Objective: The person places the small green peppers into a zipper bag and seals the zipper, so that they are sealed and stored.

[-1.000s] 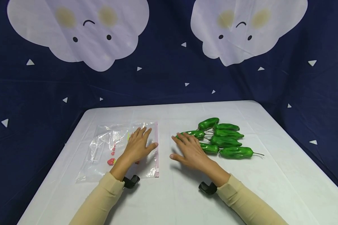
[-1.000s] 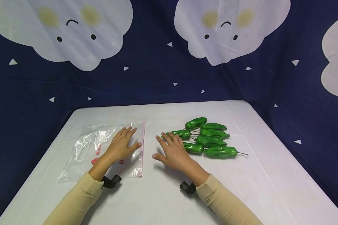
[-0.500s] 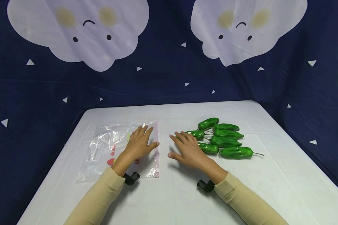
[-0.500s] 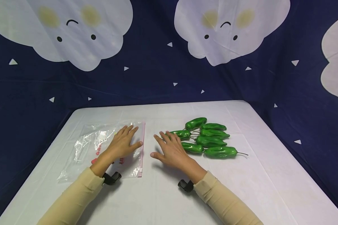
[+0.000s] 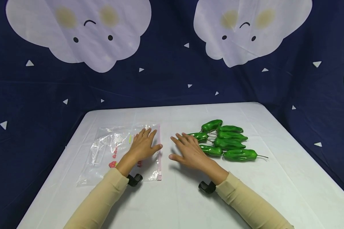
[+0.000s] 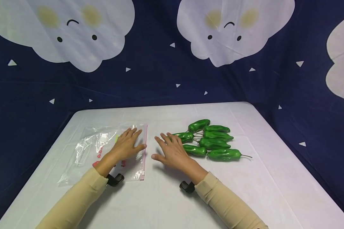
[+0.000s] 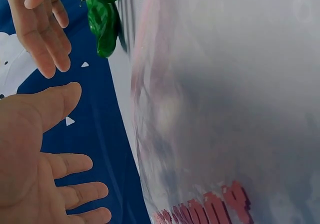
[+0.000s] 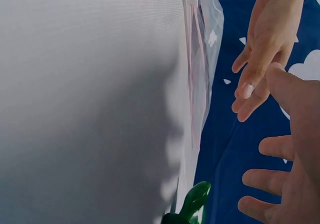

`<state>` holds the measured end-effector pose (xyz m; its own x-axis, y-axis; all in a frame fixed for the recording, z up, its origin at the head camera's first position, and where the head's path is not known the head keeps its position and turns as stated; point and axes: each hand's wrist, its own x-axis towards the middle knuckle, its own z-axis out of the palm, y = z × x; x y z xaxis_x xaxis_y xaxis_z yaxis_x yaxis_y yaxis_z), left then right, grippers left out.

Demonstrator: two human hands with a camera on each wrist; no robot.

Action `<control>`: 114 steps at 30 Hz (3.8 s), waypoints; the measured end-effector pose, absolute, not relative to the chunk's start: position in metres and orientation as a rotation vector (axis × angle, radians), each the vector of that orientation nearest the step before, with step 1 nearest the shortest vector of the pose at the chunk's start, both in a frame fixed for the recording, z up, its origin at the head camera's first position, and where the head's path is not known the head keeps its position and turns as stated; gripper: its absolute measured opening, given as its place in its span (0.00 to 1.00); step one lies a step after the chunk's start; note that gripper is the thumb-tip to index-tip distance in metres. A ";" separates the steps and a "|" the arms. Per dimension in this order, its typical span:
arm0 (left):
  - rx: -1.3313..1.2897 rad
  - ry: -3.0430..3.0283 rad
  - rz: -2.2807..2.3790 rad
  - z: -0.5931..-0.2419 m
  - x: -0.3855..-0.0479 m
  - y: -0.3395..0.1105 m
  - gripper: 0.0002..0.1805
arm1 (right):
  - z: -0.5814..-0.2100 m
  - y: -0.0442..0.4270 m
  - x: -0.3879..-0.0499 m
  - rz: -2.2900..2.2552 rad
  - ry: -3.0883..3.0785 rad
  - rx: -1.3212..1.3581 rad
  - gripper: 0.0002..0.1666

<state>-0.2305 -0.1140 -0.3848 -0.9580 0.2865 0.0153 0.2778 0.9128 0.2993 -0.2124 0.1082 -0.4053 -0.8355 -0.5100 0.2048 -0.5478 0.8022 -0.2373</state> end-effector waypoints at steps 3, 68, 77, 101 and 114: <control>0.447 3.037 0.463 -0.386 -0.232 -0.113 0.41 | -0.406 0.107 -0.214 0.430 -2.862 0.843 0.44; 0.429 2.940 0.433 -0.407 -0.255 -0.110 0.42 | -0.412 0.089 -0.241 0.291 -2.959 0.831 0.45; 0.436 2.949 0.391 -0.405 -0.254 -0.107 0.43 | -0.413 0.089 -0.243 0.276 -2.965 0.832 0.44; 0.485 2.887 0.561 -0.414 -0.258 -0.117 0.40 | -0.416 0.085 -0.249 0.232 -3.003 0.872 0.44; 0.549 2.837 0.662 -0.413 -0.255 -0.126 0.36 | -0.417 0.079 -0.253 0.200 -3.055 0.963 0.43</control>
<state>-0.2551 -0.1262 -0.4133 -0.9162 0.3912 -0.0868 0.3123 0.8329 0.4569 -0.2526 0.0787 -0.4166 -0.8179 -0.5748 -0.0275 -0.5663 0.8124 -0.1388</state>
